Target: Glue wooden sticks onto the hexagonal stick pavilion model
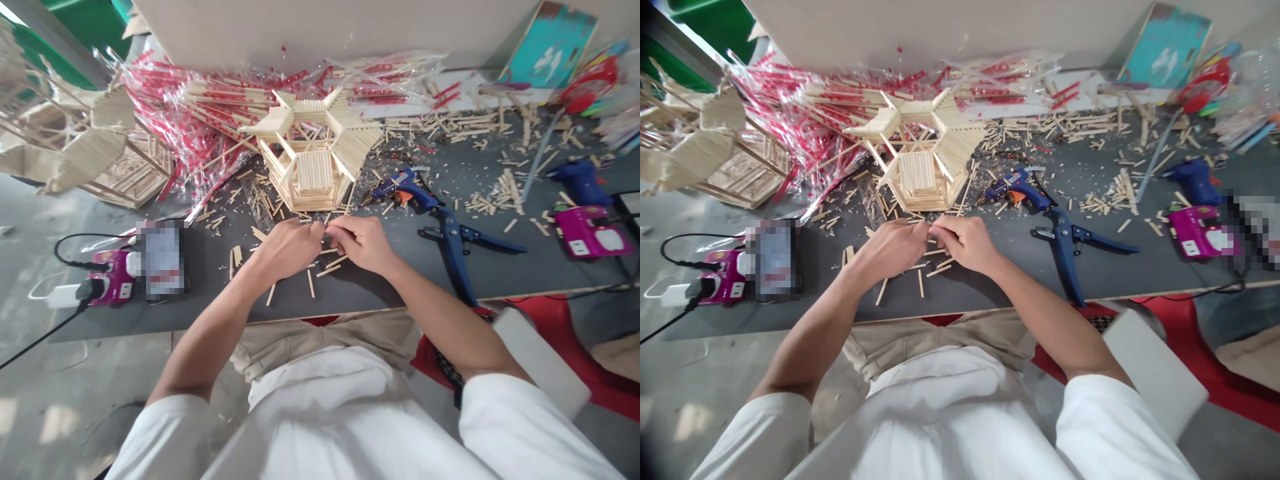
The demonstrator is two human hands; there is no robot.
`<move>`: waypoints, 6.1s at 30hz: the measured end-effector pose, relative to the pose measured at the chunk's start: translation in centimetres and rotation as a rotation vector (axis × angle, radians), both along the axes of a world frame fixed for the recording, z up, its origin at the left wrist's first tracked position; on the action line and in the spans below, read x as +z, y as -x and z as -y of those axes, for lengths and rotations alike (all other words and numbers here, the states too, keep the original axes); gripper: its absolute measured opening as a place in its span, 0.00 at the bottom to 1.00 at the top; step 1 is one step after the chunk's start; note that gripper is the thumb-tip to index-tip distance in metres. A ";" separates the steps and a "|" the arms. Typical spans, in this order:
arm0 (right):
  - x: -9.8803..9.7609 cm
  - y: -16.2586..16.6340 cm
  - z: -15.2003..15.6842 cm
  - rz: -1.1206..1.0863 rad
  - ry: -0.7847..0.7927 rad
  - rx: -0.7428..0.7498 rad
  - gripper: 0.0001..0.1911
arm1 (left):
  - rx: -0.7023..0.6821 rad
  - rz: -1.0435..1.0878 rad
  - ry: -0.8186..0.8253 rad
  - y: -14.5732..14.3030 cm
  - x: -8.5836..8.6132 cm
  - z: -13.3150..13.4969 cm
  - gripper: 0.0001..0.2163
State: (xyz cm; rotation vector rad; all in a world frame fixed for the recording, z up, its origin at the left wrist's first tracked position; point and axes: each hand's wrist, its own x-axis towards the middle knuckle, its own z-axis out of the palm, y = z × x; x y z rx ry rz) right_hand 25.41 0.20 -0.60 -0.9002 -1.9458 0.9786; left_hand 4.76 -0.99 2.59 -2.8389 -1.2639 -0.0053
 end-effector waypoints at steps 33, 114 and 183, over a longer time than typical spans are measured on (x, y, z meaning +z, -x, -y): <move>2.5 -2.4 0.9 0.177 -0.092 -0.244 0.17 | 0.094 0.323 0.023 3.1 -0.6 -0.9 0.17; 4.9 -1.2 7.8 0.347 0.377 -0.298 0.27 | 0.246 0.234 -0.024 0.2 -0.9 1.9 0.17; 2.7 0.1 7.7 0.669 0.205 -0.377 0.26 | 0.339 0.288 -0.057 -0.8 -0.2 2.3 0.18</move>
